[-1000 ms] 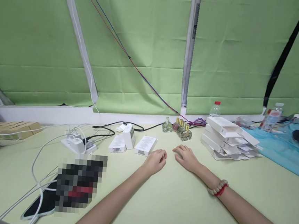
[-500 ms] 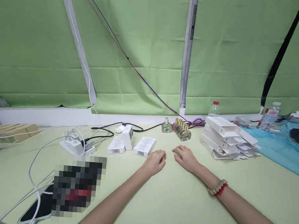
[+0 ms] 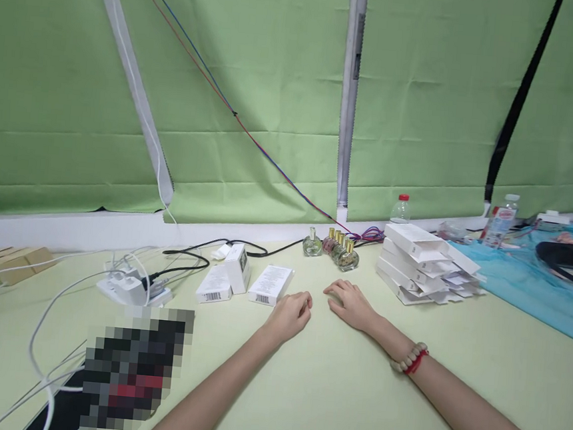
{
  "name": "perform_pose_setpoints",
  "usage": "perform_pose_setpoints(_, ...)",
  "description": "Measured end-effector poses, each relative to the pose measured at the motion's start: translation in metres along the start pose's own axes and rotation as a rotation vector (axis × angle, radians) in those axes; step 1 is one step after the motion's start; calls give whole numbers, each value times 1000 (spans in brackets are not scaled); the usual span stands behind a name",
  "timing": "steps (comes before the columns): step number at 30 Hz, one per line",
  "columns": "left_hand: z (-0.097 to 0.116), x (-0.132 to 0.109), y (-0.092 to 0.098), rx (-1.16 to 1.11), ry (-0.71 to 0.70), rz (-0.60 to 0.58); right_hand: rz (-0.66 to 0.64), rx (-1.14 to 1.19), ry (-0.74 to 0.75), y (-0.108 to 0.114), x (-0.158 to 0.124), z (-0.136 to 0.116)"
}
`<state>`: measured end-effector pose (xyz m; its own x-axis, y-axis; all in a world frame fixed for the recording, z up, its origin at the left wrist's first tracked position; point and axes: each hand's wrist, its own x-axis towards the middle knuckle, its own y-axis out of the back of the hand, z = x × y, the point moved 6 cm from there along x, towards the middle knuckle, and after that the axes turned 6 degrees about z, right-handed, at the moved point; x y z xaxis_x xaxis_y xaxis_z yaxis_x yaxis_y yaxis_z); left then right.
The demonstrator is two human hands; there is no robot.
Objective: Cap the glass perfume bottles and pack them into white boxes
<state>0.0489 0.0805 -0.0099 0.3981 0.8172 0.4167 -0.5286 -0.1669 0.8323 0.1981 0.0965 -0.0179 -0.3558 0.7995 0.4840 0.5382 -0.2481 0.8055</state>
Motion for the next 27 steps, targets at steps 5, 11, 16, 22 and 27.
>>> perform_pose_setpoints(5,-1,1,1,3,-1,-7,297,-43,80,31,5,-6)
perform_pose_setpoints(11,-3,1,0,6,21,-9,665,-264,-12,86,-2,23)
perform_pose_setpoints(16,-1,2,1,4,13,-8,1243,-311,-259,148,-33,68)
perform_pose_setpoints(22,-2,3,-2,16,1,-6,1621,-301,-493,197,-80,125)
perform_pose_setpoints(27,-2,2,-2,13,4,-7,1456,-176,-886,185,-107,184)
